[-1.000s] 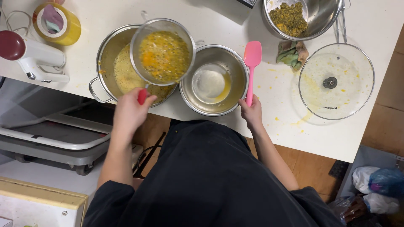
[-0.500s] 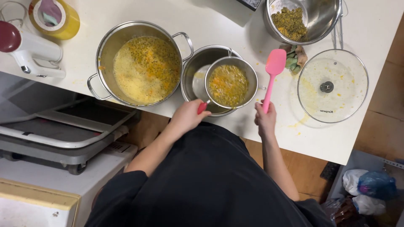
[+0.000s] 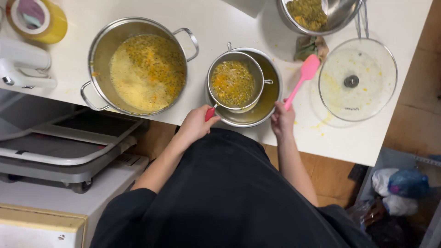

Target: Straining passion fruit pulp through a sieve into a bowl and mixing it.

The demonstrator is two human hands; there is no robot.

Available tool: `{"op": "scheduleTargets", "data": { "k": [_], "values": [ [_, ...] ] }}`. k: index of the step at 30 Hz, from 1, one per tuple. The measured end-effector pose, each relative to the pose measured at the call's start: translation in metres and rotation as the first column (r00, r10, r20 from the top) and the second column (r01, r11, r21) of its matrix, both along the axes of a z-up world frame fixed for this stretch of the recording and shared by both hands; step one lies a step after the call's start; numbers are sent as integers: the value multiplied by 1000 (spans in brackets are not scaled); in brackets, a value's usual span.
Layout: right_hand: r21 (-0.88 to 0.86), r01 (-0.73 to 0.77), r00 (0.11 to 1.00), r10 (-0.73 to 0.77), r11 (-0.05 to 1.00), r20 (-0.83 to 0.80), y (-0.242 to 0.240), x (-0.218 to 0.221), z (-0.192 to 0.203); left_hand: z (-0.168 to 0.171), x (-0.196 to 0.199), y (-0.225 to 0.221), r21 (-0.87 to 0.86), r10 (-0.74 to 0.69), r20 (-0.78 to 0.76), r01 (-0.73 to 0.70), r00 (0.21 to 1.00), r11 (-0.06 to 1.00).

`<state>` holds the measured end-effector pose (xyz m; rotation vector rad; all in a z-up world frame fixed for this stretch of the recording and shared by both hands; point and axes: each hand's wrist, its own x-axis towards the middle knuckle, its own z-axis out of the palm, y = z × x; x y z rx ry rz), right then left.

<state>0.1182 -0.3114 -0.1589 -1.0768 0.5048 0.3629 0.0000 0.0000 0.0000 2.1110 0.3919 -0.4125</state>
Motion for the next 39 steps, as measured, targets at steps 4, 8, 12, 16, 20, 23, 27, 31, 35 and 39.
{"op": "scheduleTargets", "data": {
  "k": [4, 8, 12, 16, 20, 23, 27, 31, 35, 39],
  "values": [
    [-48, 34, 998, -32, 998, 52, -28, 14, 10, -22, 10, -9, -121, -41, -110, 28, 993, 992],
    [-240, -27, 995, 48, 970, 84, -31, 18, 33, -52, 16, -22, -77, -113, 101, 121, 988, 990],
    [-370, 33, 987, 27, 928, 156, -45, -4, 70, -46, 28, -33, -126, -105, 37, 109, 994, 986],
    [-576, -95, 900, 318, 812, 299, -75, -50, 110, -58, 23, -35, -115, -74, 46, 79, 996, 990],
    [-913, -133, 645, 733, 385, 215, -70, -60, 168, -67, 23, -32, -3, -107, 216, 110, 971, 994],
    [-939, -149, 601, 783, 310, 163, -56, -50, 173, -61, 29, -35, -26, -91, 171, 96, 981, 995],
    [-980, -86, 590, 802, 182, 97, -44, -36, 174, -58, 29, -41, -63, -76, 140, 85, 987, 994],
    [-992, -35, 542, 832, -120, -120, -30, -35, 183, -63, 28, -46, -85, -64, 113, 74, 992, 994],
    [-971, -35, 405, 884, -238, -232, -16, -46, 186, -66, 28, -44, -87, -53, 101, 61, 994, 994],
    [-976, -57, 381, 900, -208, -214, -16, -44, 207, -63, 30, -37, -68, -54, 108, 62, 993, 996]
  ]
}}
